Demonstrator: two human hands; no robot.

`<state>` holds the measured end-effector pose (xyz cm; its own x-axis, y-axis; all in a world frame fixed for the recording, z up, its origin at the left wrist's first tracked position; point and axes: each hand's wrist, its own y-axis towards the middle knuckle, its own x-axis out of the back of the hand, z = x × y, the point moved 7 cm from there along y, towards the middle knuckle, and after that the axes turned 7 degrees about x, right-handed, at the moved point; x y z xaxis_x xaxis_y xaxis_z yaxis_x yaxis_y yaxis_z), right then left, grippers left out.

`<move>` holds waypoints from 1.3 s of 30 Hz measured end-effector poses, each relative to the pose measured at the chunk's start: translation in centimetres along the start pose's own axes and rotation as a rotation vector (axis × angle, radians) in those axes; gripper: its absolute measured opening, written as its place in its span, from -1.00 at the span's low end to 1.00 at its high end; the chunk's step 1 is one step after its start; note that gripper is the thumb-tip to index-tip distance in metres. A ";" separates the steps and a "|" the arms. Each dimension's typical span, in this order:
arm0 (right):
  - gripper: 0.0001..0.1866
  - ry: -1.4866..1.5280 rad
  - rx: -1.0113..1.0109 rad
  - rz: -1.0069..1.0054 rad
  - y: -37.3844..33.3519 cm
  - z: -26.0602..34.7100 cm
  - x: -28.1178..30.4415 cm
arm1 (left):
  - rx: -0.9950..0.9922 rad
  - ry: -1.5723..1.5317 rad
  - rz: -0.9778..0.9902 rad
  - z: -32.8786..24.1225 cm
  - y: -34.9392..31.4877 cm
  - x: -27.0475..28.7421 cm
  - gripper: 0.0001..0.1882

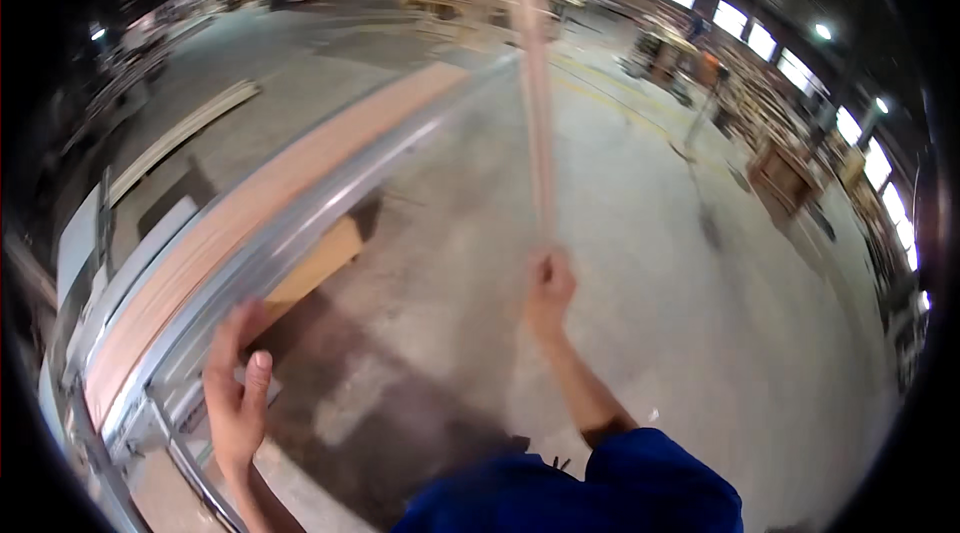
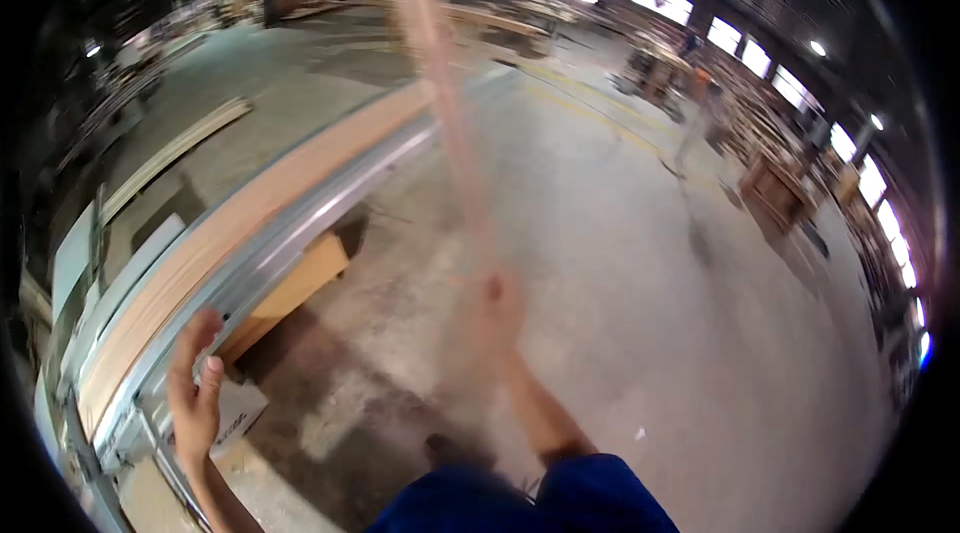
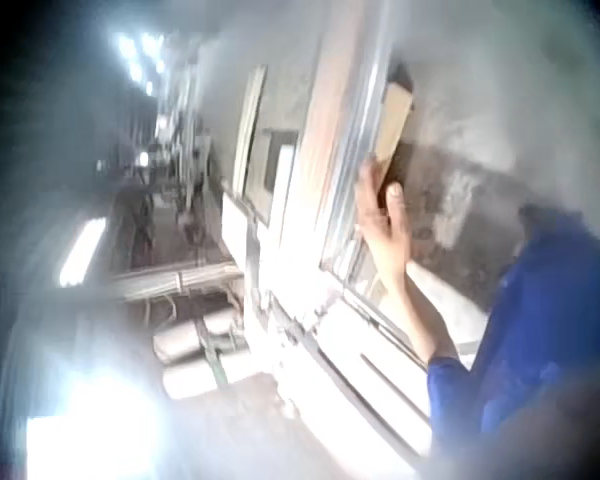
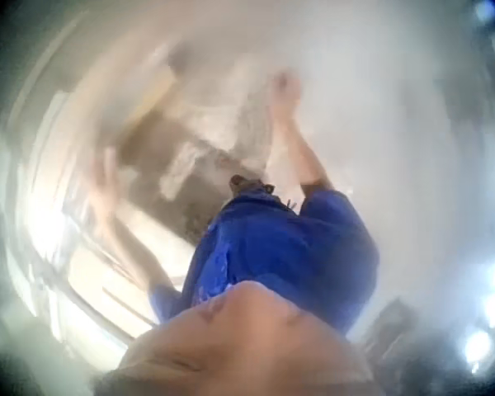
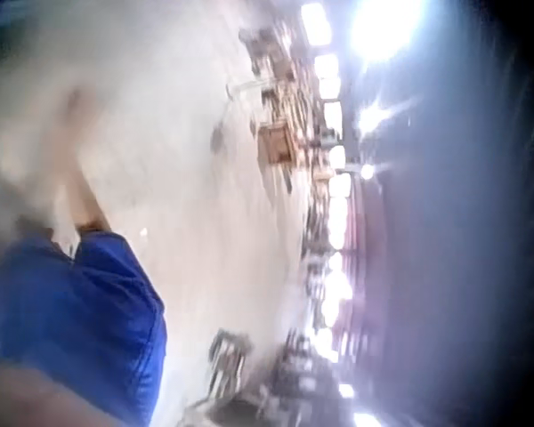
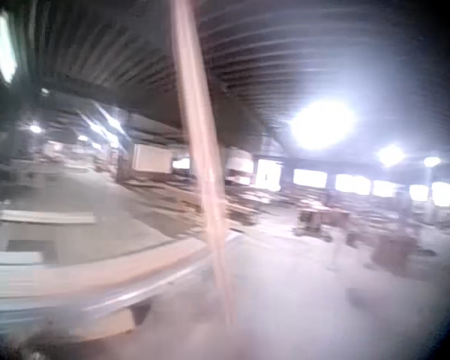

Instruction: The person cuts wood boards on a sliding table saw and removes the cut strips by hand.

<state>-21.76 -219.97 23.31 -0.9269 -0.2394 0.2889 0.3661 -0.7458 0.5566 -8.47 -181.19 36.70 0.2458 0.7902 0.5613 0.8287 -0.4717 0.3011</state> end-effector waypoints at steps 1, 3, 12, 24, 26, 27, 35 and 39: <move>-0.75 -0.062 0.146 -0.169 2.5 -2.8 5.7 | 0.079 -0.100 0.023 2.7 -0.5 -2.6 -0.53; -0.73 -0.070 0.003 -0.195 2.3 -9.1 14.7 | 0.240 -0.149 0.080 9.9 -3.4 -5.9 -0.59; -0.66 -0.614 -0.594 -0.315 -31.4 -15.3 36.3 | 0.439 0.116 0.705 32.3 -22.2 -21.0 -0.65; -0.63 -1.134 -1.328 0.144 -54.2 -22.7 34.8 | 0.451 0.318 0.885 39.2 -14.7 -17.6 -0.62; -0.55 -1.229 -1.534 0.332 -56.4 -24.2 36.2 | 0.523 0.356 0.843 41.7 -15.0 -15.5 -0.60; -0.46 -1.344 -1.584 0.281 -56.7 -24.3 37.5 | 0.579 0.379 0.825 42.9 -15.3 -14.7 -0.58; -0.52 -1.078 -1.186 0.691 -41.6 -34.2 16.6 | 0.943 0.342 0.473 48.8 -25.2 -5.1 -0.67; -0.57 -0.713 -0.472 0.671 -31.7 -36.6 -2.4 | 0.466 0.430 0.708 55.4 -29.1 -10.3 -0.70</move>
<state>-34.18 -218.53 -23.59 -0.2326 -0.3847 0.8933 0.5705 -0.7978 -0.1951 -7.32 -153.95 -20.55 0.6386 0.1249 0.7593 0.6982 -0.5090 -0.5034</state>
